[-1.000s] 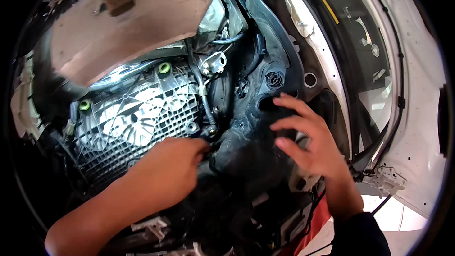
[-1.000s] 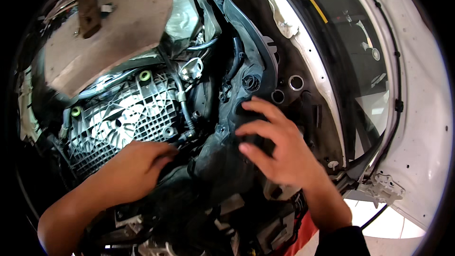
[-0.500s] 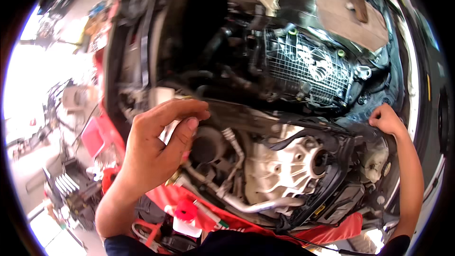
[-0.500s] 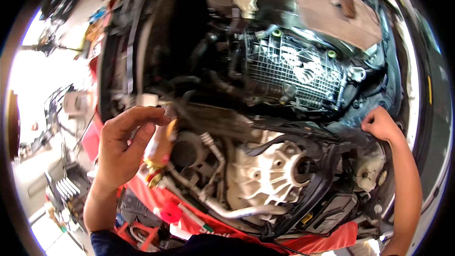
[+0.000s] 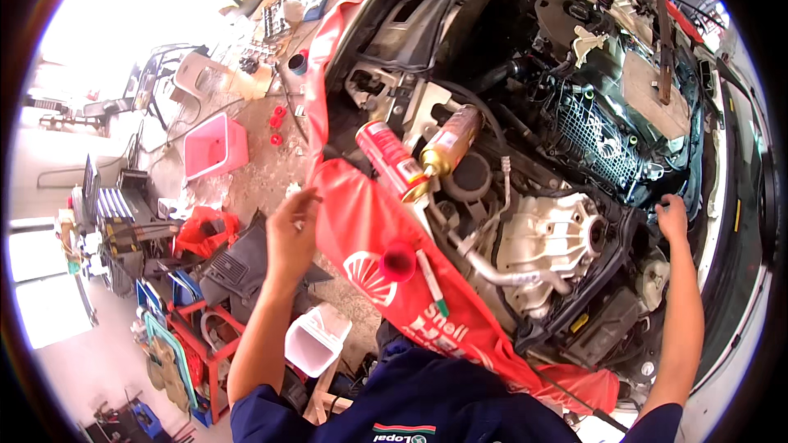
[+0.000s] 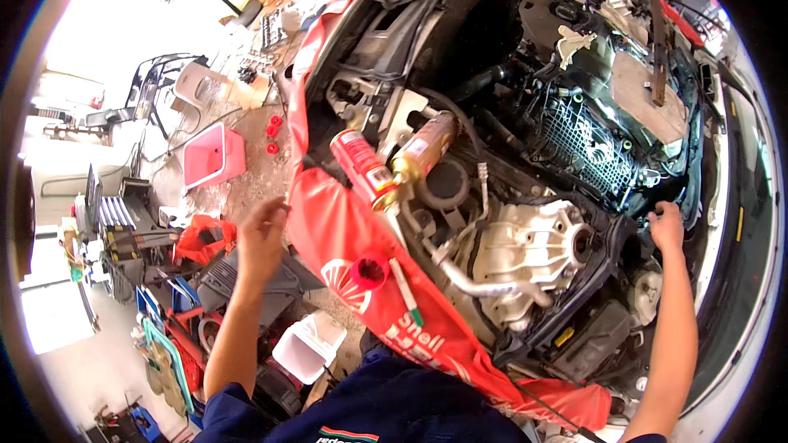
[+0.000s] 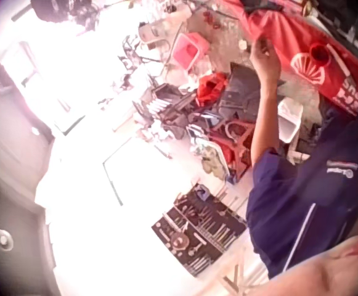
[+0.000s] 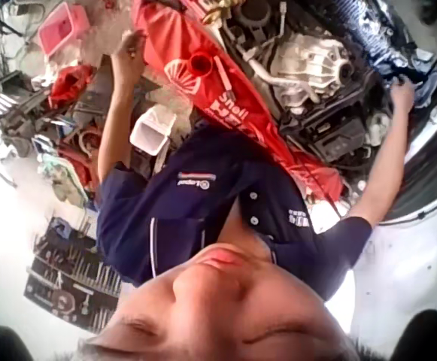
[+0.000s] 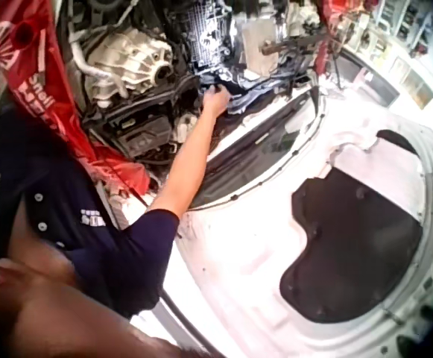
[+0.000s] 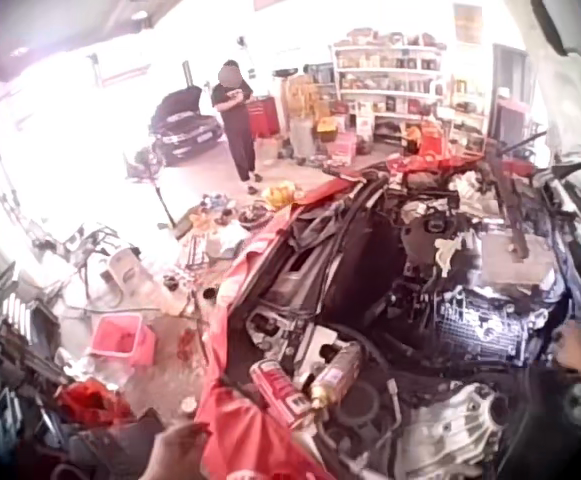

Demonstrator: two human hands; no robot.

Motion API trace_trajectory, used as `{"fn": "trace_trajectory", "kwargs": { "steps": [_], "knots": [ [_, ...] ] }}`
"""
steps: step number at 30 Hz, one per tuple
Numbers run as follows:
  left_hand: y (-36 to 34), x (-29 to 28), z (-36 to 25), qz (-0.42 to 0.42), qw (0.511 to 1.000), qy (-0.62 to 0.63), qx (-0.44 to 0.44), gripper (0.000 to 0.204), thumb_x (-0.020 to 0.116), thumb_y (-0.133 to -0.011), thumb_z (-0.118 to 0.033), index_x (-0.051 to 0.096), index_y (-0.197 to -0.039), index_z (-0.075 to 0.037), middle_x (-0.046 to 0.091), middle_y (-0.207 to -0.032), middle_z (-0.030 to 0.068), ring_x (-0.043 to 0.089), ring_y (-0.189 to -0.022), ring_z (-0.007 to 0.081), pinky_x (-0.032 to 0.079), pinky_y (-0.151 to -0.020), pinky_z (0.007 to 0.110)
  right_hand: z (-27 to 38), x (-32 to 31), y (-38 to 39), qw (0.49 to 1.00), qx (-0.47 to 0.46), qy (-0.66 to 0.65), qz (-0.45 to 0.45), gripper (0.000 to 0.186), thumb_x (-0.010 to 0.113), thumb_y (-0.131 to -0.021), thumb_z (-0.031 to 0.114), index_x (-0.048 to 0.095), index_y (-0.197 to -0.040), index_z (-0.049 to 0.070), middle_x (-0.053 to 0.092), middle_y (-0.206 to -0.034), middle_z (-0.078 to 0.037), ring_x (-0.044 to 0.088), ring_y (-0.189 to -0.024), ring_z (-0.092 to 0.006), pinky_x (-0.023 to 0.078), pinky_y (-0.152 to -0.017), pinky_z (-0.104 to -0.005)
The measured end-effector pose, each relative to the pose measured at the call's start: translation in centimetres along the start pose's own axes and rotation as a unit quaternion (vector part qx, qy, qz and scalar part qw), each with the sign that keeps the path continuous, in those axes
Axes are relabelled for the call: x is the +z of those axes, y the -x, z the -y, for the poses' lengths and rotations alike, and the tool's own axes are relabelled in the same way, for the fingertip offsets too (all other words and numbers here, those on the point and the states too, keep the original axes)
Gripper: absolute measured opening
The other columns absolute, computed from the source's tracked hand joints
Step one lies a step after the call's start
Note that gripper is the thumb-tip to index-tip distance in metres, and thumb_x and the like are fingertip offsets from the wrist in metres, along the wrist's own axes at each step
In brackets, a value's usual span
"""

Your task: The person aligns a component inside a car engine bay and tightens a bolt using a ratchet wrench. The person then goes to a tool chest, selects socket bits, and swaps them onto the wrench.

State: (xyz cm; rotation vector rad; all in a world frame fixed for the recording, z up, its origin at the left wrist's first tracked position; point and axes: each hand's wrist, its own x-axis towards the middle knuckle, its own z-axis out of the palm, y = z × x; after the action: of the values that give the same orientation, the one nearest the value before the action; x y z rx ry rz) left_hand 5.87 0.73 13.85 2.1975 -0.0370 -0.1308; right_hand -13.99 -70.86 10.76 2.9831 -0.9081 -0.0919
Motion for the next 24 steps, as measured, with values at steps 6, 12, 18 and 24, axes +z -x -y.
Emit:
{"fn": "trace_trajectory", "kwargs": {
  "steps": [6, 12, 18, 24],
  "knots": [
    [11.3, -0.5, 8.3, 0.050, 0.995, 0.047, -0.075, 0.026, 0.060, -0.092, -0.009, 0.062, -0.115, 0.003, 0.069, -0.102, 0.0133, 0.067, -0.088, 0.0189, 0.054, -0.075, 0.030, 25.5, -6.4, 10.6, 0.961, -0.163, -0.220, -0.050, 0.029, 0.065, -0.082, 0.007, 0.062, -0.111, 0.000, 0.062, -0.114, -0.016, 0.059, -0.108, -0.0331, 0.044, -0.097, -0.0392],
    [19.6, -5.0, 11.0, 0.065, 0.979, 0.127, -0.143, 0.027, 0.060, -0.096, -0.012, 0.059, -0.121, -0.001, 0.068, -0.103, 0.0071, 0.063, -0.088, 0.0126, 0.051, -0.077, 0.028, 39.2, -1.3, 22.5, 0.892, -0.264, -0.366, -0.009, 0.024, 0.064, -0.085, 0.010, 0.063, -0.106, 0.000, 0.059, -0.113, -0.015, 0.056, -0.109, -0.0335, 0.045, -0.097, -0.0402],
    [23.3, -13.0, 16.9, 0.002, 0.959, 0.177, -0.223, 0.031, 0.056, -0.097, -0.015, 0.058, -0.122, 0.003, 0.069, -0.106, 0.0144, 0.066, -0.094, 0.0183, 0.052, -0.083, 0.031, 47.3, -2.1, 32.7, 0.852, -0.257, -0.454, 0.027, 0.024, 0.060, -0.085, 0.005, 0.062, -0.108, 0.000, 0.060, -0.110, -0.016, 0.058, -0.105, -0.0328, 0.046, -0.093, -0.0398],
    [18.1, -19.2, 23.4, 0.042, 0.950, 0.211, -0.227, 0.027, 0.050, -0.097, -0.008, 0.059, -0.121, 0.001, 0.071, -0.096, 0.0082, 0.066, -0.088, 0.0134, 0.049, -0.080, 0.028, 57.4, -1.9, 35.4, 0.840, -0.329, -0.430, 0.026, 0.020, 0.062, -0.083, 0.003, 0.063, -0.103, -0.001, 0.063, -0.098, -0.017, 0.063, -0.092, -0.0333, 0.051, -0.081, -0.0387]
  ]
}}
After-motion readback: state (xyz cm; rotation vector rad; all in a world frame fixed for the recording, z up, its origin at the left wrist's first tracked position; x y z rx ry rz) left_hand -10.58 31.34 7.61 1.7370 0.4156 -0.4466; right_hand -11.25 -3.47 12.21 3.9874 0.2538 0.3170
